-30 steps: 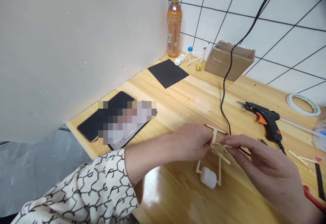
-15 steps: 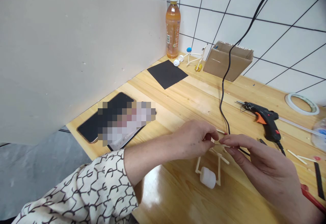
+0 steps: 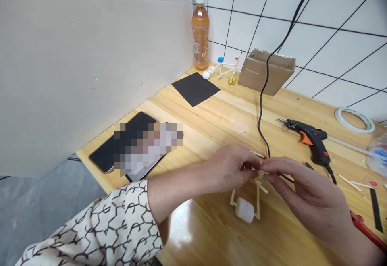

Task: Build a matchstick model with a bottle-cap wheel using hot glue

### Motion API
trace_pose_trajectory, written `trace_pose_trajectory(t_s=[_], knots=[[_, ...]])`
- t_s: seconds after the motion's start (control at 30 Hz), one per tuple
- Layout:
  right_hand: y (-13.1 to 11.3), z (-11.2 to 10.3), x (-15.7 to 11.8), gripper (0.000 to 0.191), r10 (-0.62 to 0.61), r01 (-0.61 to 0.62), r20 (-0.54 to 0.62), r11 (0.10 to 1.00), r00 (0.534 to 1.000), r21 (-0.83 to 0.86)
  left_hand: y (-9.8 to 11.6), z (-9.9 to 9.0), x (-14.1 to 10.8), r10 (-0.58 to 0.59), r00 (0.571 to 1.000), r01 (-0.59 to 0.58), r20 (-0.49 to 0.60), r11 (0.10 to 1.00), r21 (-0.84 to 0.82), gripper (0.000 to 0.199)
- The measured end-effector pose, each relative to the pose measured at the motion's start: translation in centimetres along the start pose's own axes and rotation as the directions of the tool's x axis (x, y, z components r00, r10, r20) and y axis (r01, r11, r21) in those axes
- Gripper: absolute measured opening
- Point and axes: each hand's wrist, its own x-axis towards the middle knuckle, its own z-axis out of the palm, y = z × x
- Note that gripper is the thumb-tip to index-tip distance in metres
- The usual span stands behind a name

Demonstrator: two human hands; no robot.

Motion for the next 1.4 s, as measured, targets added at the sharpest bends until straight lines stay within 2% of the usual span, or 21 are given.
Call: trace_pose_trajectory(t_s=[0.17, 0.37, 0.7, 1.23, 1.4], knots=[[-0.01, 0.0, 0.01, 0.025, 0.005, -0.005, -0.001, 1.0, 1.0, -0.006, -0.08, 0.08, -0.08, 0.018, 1.0, -0.018, -0.012, 0.999, 0.033, 0.014], [-0.04, 0.02, -0.26, 0.029, 0.061, -0.061, 0.002, 0.997, 0.998, 0.047, 0.31, -0.14, -0.03, -0.032, 0.999, 0.032, 0.025, 0.999, 0.017, 0.019], [-0.05, 0.19, -0.4, 0.022, 0.178, -0.17, -0.116, 0.983, 0.977, 0.075, 0.38, -0.02, -0.07, -0.08, 0.997, 0.08, -0.013, 0.997, 0.015, 0.012], [-0.09, 0.86, -0.1, 0.011, 0.21, -0.204, -0.165, 0.978, 0.964, 0.053, 0.38, 0.17, -0.09, -0.096, 0.995, 0.096, 0.009, 0.995, 0.01, 0.012], [0.25, 0.88, -0.11, 0.009, 0.284, -0.268, -0.19, 0.958, 0.94, 0.104, 0.57, 0.13, 0.0, -0.133, 0.991, 0.133, -0.009, 0.991, 0.019, 0.01]])
